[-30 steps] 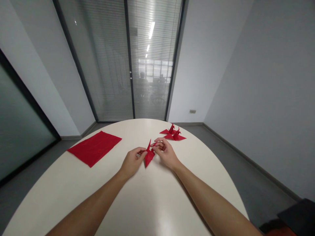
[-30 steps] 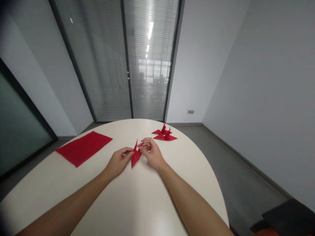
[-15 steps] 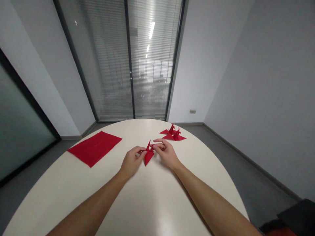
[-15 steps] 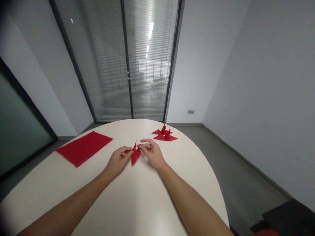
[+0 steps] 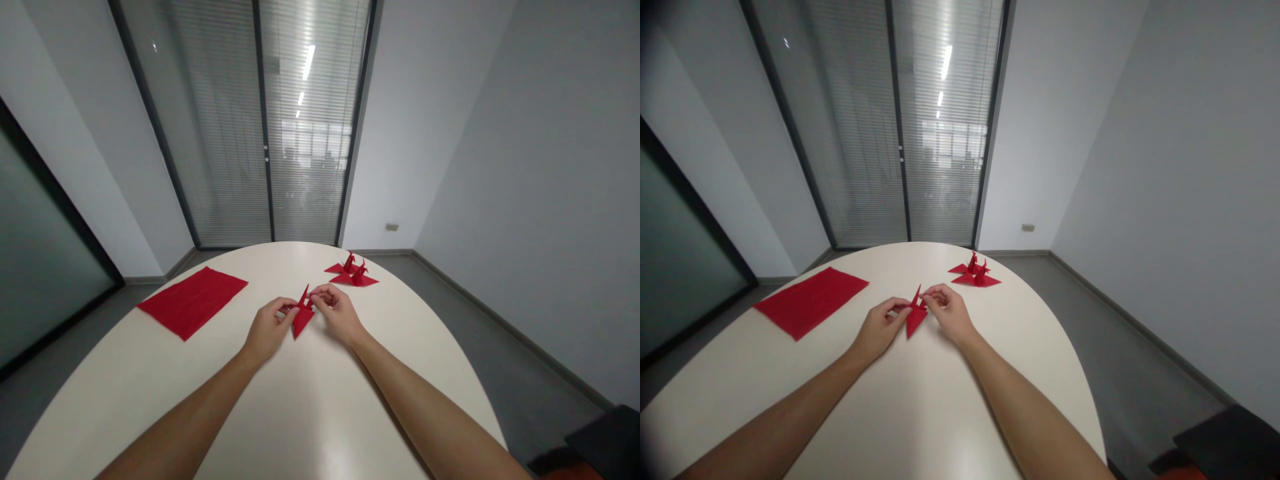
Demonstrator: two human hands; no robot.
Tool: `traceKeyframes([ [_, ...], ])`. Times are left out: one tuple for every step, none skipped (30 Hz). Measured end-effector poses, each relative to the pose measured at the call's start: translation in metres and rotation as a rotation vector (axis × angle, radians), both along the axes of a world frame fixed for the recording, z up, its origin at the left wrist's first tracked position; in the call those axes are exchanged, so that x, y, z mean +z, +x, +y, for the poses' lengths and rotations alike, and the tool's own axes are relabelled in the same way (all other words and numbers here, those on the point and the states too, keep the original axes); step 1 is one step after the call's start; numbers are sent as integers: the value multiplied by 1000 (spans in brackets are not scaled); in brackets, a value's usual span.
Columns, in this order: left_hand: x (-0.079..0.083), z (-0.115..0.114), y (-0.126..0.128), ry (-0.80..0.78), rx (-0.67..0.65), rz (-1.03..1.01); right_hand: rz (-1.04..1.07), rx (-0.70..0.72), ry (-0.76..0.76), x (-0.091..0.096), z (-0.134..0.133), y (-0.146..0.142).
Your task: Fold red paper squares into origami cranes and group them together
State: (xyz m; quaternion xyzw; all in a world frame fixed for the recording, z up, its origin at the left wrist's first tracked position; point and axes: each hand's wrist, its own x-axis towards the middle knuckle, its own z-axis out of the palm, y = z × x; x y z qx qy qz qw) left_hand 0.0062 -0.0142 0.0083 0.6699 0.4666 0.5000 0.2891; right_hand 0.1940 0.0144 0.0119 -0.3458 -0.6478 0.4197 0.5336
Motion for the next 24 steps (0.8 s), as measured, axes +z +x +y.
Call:
traceKeyframes([
  [0, 0, 0, 2, -1, -1, -27, -22, 39, 1, -1, 0],
  [0, 0, 0, 3, -2, -1, -56, -44, 75, 1, -1, 0],
  [1, 0, 0, 7, -4, 0, -83, -62, 104, 2, -2, 0],
  [1, 0, 0, 11, -7, 1, -104, -75, 124, 3, -3, 0],
  [2, -1, 0, 16, -10, 3, -118, -84, 139, 3, -3, 0],
  [2, -1, 0, 20, -15, 6, -130, -91, 150, 4, -3, -1],
  [3, -1, 0, 22, -21, 9, -141, -94, 160, 5, -4, 0],
  [3, -1, 0, 23, -26, 11, -152, -97, 171, 5, -4, 0],
  [3, -1, 0, 21, -30, 13, -164, -99, 185, 6, -4, 0],
  [4, -1, -1, 19, -34, 16, -177, -102, 201, 6, -4, 0],
  [3, 0, -1, 18, -38, 19, -190, -105, 218, 7, -4, 0],
  [3, 0, -1, 17, -42, 21, -202, -108, 235, 8, -5, 0],
  [2, 0, -1, 17, -46, 22, -212, -109, 254, 8, -5, -1],
  [2, 1, -1, 19, -52, 21, -219, -103, 271, 9, -6, -1],
  [1, 1, -1, 22, -57, 18, -223, -92, 285, 10, -7, -1],
  [1, 1, -2, 25, -60, 13, -225, -77, 297, 11, -8, -1],
  [1, 2, -2, 28, -61, 8, -225, -62, 305, 12, -10, -1],
  [1, 2, -2, 30, -61, 5, -224, -48, 307, 13, -11, -2],
  [1, 1, -2, 33, -61, 6, -220, -41, 303, 14, -12, -2],
  [1, 1, -2, 35, -61, 10, -215, -39, 295, 15, -13, -2],
  [1, 1, -2, 38, -62, 16, -211, -42, 283, 15, -14, -2],
  [2, 0, -2, 41, -64, 22, -208, -48, 268, 15, -14, -2],
  [2, 0, -2, 44, -65, 28, -207, -57, 253, 15, -13, -2],
  [2, 0, -2, 45, -66, 32, -208, -66, 238, 14, -13, -2],
])
